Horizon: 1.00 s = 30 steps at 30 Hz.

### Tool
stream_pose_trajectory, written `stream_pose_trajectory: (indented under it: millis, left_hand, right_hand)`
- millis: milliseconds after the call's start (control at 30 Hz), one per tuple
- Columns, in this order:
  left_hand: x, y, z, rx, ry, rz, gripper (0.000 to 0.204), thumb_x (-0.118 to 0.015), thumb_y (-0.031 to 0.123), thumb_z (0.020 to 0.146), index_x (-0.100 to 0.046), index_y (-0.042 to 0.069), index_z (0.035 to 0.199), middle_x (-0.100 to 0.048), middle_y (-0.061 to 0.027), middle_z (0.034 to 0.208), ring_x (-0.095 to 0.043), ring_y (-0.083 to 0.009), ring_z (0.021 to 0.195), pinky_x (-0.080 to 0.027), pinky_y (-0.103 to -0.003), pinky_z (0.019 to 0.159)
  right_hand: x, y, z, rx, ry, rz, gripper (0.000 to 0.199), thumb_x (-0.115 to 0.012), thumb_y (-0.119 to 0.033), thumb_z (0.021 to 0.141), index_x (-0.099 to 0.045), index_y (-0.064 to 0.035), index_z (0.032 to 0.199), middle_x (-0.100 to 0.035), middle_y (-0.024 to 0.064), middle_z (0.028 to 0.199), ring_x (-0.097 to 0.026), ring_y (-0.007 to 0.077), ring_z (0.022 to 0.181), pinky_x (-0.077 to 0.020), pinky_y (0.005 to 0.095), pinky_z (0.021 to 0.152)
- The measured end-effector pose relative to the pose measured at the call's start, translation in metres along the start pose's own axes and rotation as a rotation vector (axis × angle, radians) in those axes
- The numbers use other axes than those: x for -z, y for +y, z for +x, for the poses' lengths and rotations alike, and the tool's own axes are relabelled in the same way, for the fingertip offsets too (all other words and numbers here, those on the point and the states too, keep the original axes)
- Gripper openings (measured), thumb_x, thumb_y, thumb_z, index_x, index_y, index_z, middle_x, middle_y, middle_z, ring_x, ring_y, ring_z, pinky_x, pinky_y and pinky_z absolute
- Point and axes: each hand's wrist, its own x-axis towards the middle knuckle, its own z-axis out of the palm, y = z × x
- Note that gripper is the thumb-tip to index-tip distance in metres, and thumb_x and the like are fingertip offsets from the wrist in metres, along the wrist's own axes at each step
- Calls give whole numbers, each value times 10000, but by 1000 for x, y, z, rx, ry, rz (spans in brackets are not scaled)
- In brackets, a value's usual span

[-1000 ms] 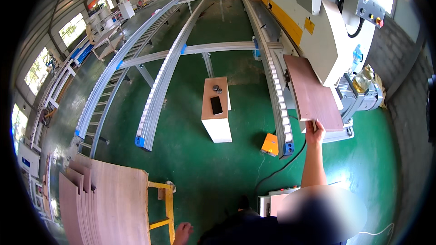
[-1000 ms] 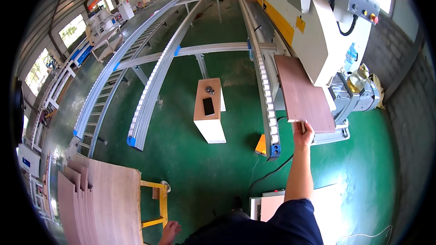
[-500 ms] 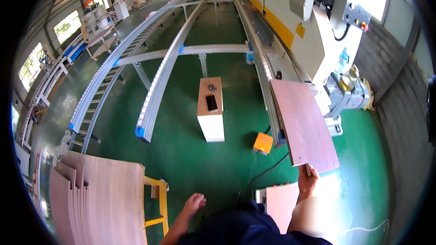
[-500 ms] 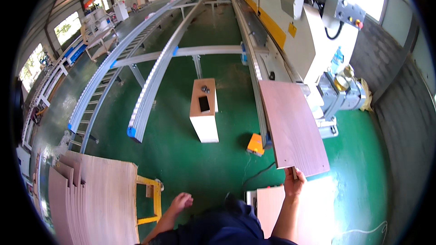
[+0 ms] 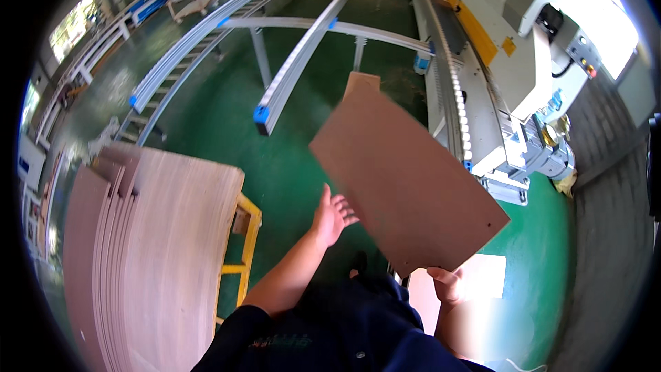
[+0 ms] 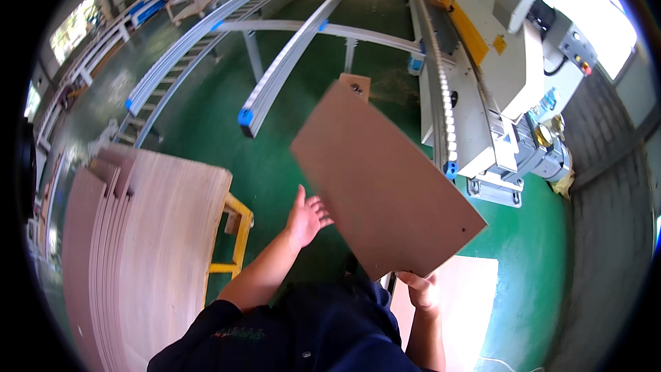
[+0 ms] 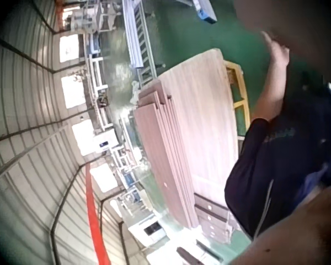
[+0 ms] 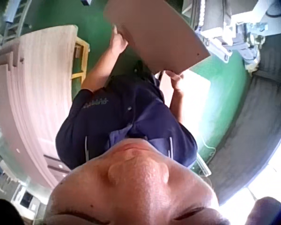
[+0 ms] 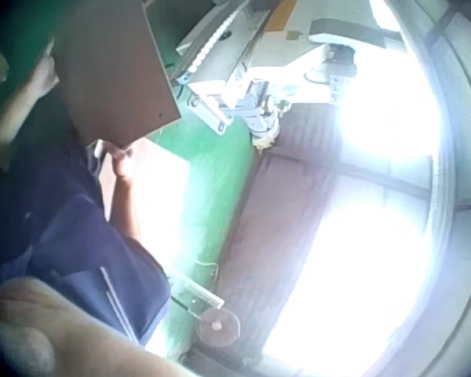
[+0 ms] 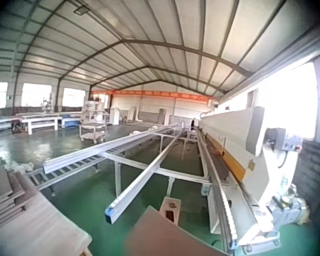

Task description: The person picks up wooden panels from a stack one by one and feeds them into a large processing machine.

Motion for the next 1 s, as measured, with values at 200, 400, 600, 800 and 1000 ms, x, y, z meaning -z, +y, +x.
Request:
stream_pose_trajectory:
  millis: [200, 400, 600, 800, 1000]
  left_hand:
    - [59, 9, -48, -377, 91, -569, 524, -293, 522, 916, -493, 118, 1184, -513, -33, 1214, -491, -241, 1100, -376, -419, 949]
    - [176, 6, -36, -984, -619, -700, 244, -382, 265, 930, -515, 73, 1001, -516, -63, 850, -468, -186, 767, -369, -371, 795]
    - [221, 70, -57, -1313, -825, -618, 308, -383, 265, 930, -497, 53, 1122, -548, -98, 945, -518, -222, 870, -372, -381, 802]
    - [247, 100, -91, -1465, -885, -350, 334, -374, 281, 935, -478, 62, 1164, -541, -96, 998, -509, -231, 928, -369, -391, 852]
    - [232, 95, -111, -1429, -621, -276, 385, -350, 330, 939, -455, 49, 1181, -526, -92, 1057, -497, -247, 989, -357, -413, 906]
  right_hand:
    - [-61, -15, 20, -35, -503, -513, 352, -585, 91, 689, -601, 26, 1034, -627, 107, 998, -590, 212, 929, -463, 314, 802]
    - [-112, 25, 58, 193, -749, -608, 440, -725, -38, 649, -637, -50, 1079, -594, 148, 1139, -513, 289, 1131, -385, 384, 975]
    - [-168, 54, 69, 45, -489, -567, 541, -661, -71, 753, -468, -46, 1259, -548, 148, 1182, -518, 264, 1089, -418, 382, 920]
    - [-162, 89, 40, -976, -434, 678, 391, -394, -261, 928, -451, -47, 1250, -521, 115, 1206, -497, 274, 1092, -407, 410, 935]
    - [-165, 85, 37, -953, -397, 535, 533, -508, -307, 843, -404, -9, 1273, -518, 141, 1192, -498, 298, 1088, -414, 410, 929]
